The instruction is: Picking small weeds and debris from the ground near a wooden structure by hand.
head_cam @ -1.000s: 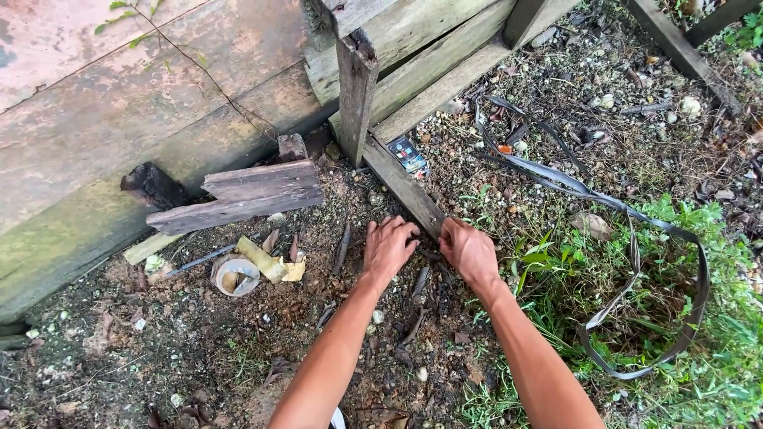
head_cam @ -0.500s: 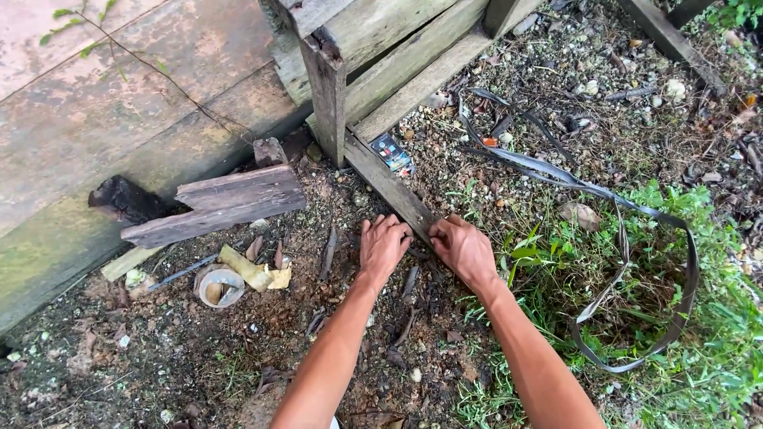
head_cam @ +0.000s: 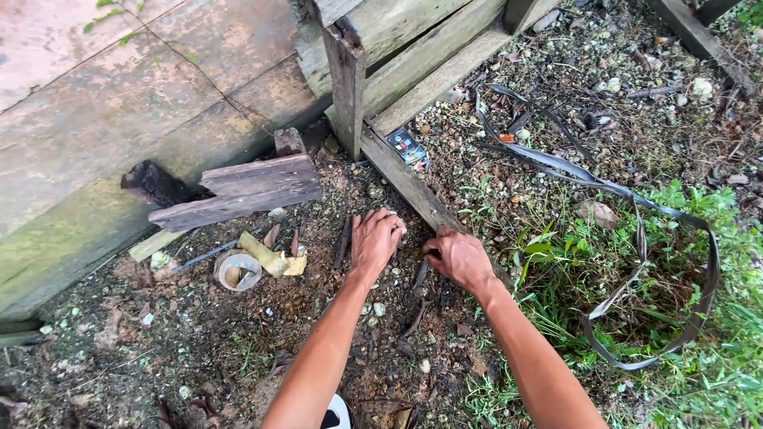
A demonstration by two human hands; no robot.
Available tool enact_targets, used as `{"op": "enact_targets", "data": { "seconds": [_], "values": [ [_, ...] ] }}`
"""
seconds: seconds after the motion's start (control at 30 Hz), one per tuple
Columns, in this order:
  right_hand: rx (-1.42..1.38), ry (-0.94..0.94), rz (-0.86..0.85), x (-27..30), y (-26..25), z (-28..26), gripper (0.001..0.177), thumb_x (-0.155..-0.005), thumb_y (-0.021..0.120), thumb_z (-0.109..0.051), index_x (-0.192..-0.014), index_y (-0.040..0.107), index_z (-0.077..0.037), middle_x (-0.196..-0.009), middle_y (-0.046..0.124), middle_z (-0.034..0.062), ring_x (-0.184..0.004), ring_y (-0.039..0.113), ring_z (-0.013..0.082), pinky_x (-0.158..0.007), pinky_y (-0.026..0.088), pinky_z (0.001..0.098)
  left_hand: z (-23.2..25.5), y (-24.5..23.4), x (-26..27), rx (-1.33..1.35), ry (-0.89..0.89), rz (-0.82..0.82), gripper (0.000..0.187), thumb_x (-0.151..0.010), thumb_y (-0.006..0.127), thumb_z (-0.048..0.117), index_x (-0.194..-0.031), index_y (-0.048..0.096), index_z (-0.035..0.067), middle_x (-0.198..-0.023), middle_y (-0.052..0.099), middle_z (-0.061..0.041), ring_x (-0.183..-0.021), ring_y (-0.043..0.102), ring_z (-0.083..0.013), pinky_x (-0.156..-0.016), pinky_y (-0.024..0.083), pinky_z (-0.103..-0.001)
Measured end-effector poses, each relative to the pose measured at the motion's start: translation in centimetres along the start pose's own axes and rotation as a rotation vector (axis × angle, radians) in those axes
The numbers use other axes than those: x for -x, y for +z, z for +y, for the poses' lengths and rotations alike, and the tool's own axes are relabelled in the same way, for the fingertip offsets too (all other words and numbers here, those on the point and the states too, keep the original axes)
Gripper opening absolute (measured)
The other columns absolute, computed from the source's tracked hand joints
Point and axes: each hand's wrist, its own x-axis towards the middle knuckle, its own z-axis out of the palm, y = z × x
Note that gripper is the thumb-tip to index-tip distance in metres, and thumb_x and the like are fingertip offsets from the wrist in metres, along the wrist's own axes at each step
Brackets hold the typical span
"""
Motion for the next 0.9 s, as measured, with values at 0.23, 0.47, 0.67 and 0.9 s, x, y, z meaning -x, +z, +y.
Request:
{"op": "enact_targets", "data": {
  "seconds": [0.23,0.47,0.67,0.9],
  "values": [
    [0.078,-0.048,-0.055,-0.5,0.5,-1.5,0.011,-0.087,0.070,-0.046,-0.092,0.075,-0.038,-0.104,0.070,-0.0090,-0.094,0.074,0.0159,-0.082,0.061,0.0339,-2.3,-1.8,1.4,0.019,-0.039,0.043,0.002,-0.092,0.073,0.028,-0.090,0.073,0.030,-0.096,0.066,0.005,-0.101,0.067,-0.0191,-0.091,0.044,-0.039],
    [0.049,-0.029,-0.068,-0.6,1.6,-1.8,0.014,-0.095,0.062,-0.038,-0.100,0.073,-0.031,-0.102,0.070,-0.0062,-0.092,0.076,0.0192,-0.083,0.061,0.0371,-3.9,-3.6,3.2,0.040,-0.047,0.079,0.003,-0.090,0.074,0.026,-0.089,0.073,0.029,-0.091,0.066,0.005,-0.100,0.067,-0.0204,-0.091,0.046,-0.040],
    [-0.034,-0.044,-0.007,-0.4,-2.4,-4.5,0.015,-0.096,0.060,-0.039,-0.100,0.071,-0.029,-0.102,0.070,-0.0033,-0.094,0.076,0.0248,-0.088,0.060,0.0417,-5.4,-4.9,5.4,0.004,-0.090,0.064,0.003,-0.090,0.072,0.029,-0.090,0.072,0.032,-0.087,0.070,0.007,-0.103,0.067,-0.0192,-0.095,0.046,-0.041],
    [-0.082,-0.164,0.013,0.0,-8.5,-15.8,0.010,-0.093,0.063,-0.036,-0.092,0.071,-0.029,-0.096,0.072,-0.0011,-0.095,0.075,0.0279,-0.095,0.057,0.0464,-7.7,-11.4,12.0,0.080,-0.221,0.009,0.004,-0.089,0.072,0.026,-0.091,0.075,0.029,-0.087,0.077,0.007,-0.106,0.070,-0.0199,-0.102,0.045,-0.041]
  ]
}}
